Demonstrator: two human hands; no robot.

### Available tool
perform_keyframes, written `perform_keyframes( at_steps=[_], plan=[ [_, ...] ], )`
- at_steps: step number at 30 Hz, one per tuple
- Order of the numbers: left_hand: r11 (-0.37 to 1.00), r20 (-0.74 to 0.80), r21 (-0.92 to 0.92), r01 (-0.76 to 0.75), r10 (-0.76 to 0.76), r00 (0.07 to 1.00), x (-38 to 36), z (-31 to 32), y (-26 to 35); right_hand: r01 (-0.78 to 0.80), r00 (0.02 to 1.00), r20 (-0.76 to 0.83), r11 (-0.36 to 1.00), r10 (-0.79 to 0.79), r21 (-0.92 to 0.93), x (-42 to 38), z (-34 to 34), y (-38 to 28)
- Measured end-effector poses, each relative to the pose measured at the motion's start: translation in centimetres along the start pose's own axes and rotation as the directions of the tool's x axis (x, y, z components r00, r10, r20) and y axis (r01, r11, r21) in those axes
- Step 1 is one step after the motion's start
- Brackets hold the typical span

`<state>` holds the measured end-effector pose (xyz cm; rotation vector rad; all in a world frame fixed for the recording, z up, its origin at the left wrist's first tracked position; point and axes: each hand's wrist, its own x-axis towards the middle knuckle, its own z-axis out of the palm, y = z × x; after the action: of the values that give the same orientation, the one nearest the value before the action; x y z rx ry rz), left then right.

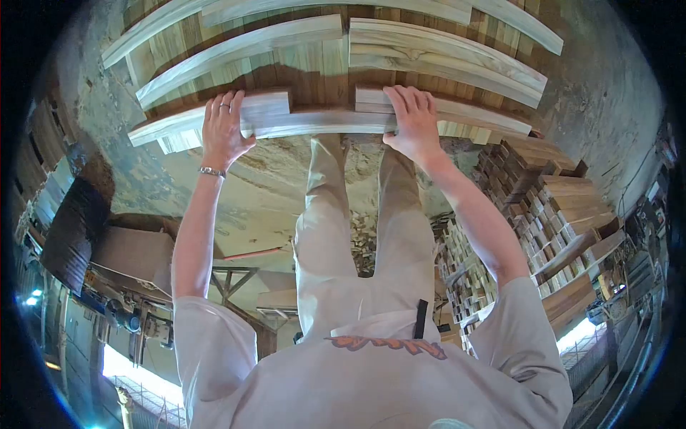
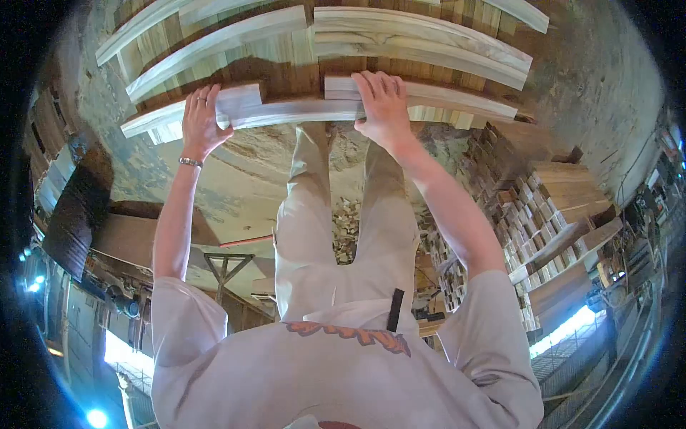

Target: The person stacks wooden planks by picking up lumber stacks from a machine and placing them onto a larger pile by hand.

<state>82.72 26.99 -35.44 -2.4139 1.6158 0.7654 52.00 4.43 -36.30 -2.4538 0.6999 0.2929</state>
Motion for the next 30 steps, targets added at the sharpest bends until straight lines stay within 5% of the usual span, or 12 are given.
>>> perform_keyframes(
  at_steps=[17, 24, 25, 27, 28, 30],
  plan=[
    [0.999, -0.025, 0.047, 0.002, -0.001, 1.0, 0.1, -0.3, 0.6, -0.05, 0.997, -0.056, 0.997, 0.054, 0.063, -0.1, 0.3, -0.5],
    [0.985, 0.094, 0.173, 0.017, -0.033, 0.995, 0.4, -0.2, 1.1, -0.04, 0.996, -0.086, 0.999, 0.038, -0.015, -0.3, 0.8, 0.0],
    [0.984, 0.094, 0.177, 0.012, -0.029, 0.995, 0.9, -1.1, 2.0, -0.018, 0.995, -0.099, 0.994, 0.028, 0.108, -0.6, -0.2, -0.1],
    [0.99, 0.122, -0.123, 0.065, -0.05, 0.991, 2.5, -2.5, 4.1, -0.011, 0.989, -0.141, 0.963, 0.05, 0.268, -0.6, -2.7, 1.3],
    [0.976, 0.002, -0.218, 0.013, -0.013, 1.0, 3.8, -1.7, 5.2, -0.023, 0.984, -0.16, 0.95, 0.076, 0.312, -1.3, -4.3, 3.2],
    [0.875, -0.007, -0.472, 0.108, -0.126, 0.992, 7.7, -1.2, 9.1, -0.56, 0.76, -0.343, 0.824, 0.552, 0.085, -1.7, -6.1, 8.6]
  ],
)
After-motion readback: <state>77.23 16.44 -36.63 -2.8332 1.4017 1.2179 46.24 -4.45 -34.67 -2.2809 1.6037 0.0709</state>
